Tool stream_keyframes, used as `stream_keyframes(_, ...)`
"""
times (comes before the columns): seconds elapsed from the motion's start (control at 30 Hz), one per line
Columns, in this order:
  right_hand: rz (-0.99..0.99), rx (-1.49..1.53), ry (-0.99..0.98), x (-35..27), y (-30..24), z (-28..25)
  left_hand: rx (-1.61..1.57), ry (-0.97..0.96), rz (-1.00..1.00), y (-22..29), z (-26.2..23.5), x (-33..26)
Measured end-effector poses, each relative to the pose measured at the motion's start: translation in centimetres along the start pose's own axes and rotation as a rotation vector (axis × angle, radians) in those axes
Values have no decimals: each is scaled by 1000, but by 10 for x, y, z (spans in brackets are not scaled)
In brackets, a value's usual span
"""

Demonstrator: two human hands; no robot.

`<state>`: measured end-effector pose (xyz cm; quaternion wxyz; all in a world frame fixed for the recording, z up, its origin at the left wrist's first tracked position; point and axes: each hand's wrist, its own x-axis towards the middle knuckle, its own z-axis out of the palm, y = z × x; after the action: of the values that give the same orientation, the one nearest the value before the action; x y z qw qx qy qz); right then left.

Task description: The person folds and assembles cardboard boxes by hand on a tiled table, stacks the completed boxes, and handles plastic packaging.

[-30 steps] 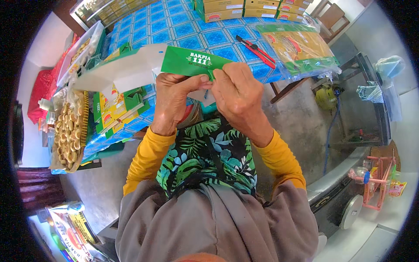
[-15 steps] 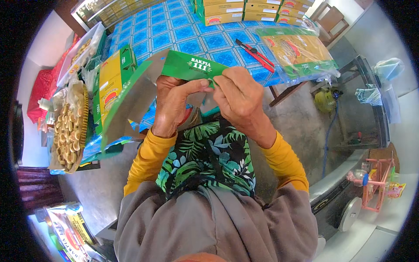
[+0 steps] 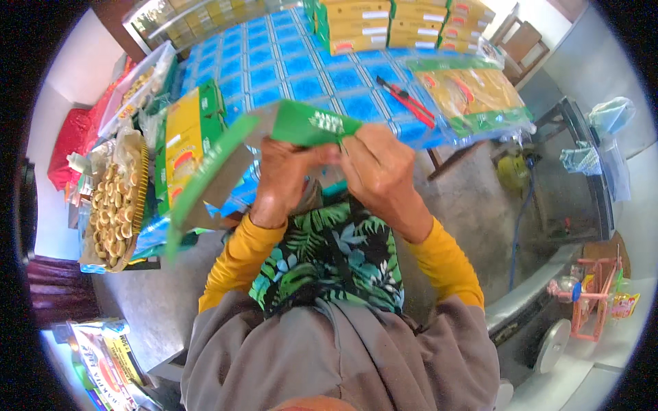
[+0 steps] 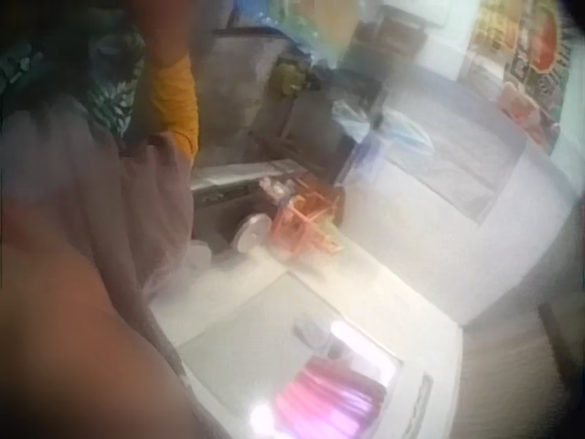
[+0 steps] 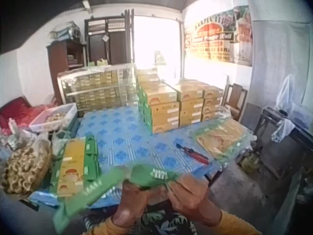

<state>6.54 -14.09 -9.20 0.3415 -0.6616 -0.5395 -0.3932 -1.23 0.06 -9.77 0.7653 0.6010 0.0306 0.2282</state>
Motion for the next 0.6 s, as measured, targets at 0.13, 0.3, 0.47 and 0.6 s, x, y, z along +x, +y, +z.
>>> stream_keyframes(0.13, -67, 13, -50, 11, 3, -5, 163, -2, 95, -17, -6, 6)
stream_keyframes(0.3, -81, -41, -41, 6, 9, 2, 74, -35, 4, -4, 4, 7)
stream_keyframes(0.47, -36, -35, -20, 7, 3, 2, 45, -58, -66, -3, -7, 2)
stream_keyframes(0.6, -68, 65, -131, 11, -1, -5, 415, -72, 174, 5, -16, -1)
